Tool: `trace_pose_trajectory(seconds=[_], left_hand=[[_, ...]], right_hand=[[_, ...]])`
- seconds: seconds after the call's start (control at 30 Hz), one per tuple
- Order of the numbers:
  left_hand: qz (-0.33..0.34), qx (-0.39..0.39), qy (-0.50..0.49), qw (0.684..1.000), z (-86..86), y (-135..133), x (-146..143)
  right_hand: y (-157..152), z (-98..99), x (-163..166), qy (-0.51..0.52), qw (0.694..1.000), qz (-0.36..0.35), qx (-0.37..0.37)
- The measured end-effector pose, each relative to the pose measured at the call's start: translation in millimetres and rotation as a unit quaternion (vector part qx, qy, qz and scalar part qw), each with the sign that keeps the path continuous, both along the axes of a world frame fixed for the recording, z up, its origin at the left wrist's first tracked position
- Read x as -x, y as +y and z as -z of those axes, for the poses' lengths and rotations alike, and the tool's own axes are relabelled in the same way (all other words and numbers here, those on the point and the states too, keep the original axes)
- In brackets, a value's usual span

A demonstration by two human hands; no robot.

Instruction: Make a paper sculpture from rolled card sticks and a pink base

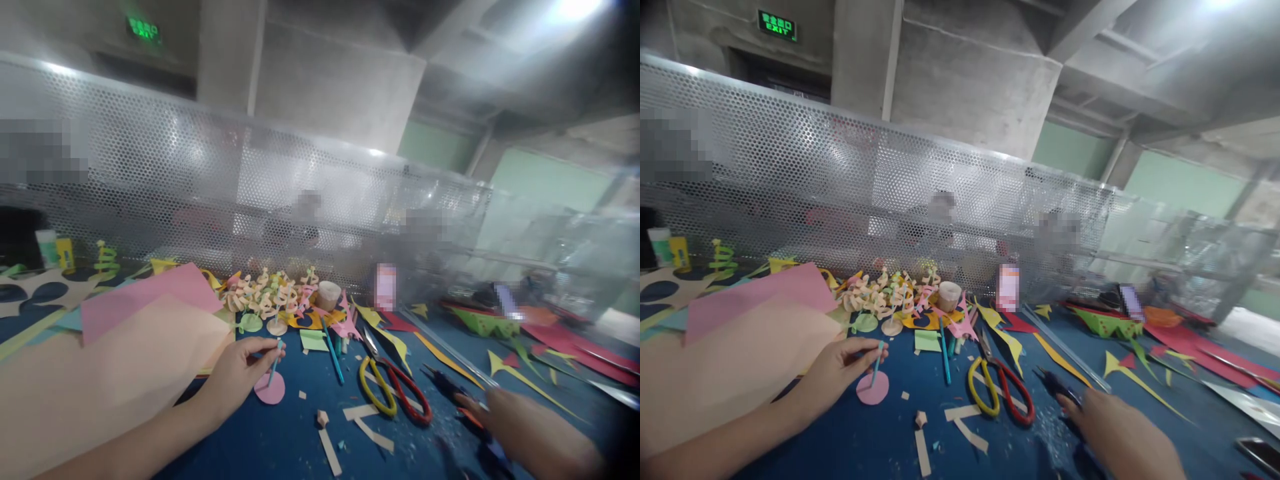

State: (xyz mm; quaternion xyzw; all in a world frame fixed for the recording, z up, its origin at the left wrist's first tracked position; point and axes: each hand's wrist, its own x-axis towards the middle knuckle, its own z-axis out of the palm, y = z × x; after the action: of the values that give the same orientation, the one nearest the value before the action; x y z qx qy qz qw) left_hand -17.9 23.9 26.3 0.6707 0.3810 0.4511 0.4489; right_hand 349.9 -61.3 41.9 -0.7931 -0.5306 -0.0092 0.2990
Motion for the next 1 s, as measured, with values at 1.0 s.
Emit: trace_pose_trajectory(seconds=[1.0], left_hand=[[-0.014, -0.014, 0.019, 1.000, 5.6, 4, 0]], right_hand=[[55, -20.5, 210, 0.174, 0.888, -0.416, -0.087]])
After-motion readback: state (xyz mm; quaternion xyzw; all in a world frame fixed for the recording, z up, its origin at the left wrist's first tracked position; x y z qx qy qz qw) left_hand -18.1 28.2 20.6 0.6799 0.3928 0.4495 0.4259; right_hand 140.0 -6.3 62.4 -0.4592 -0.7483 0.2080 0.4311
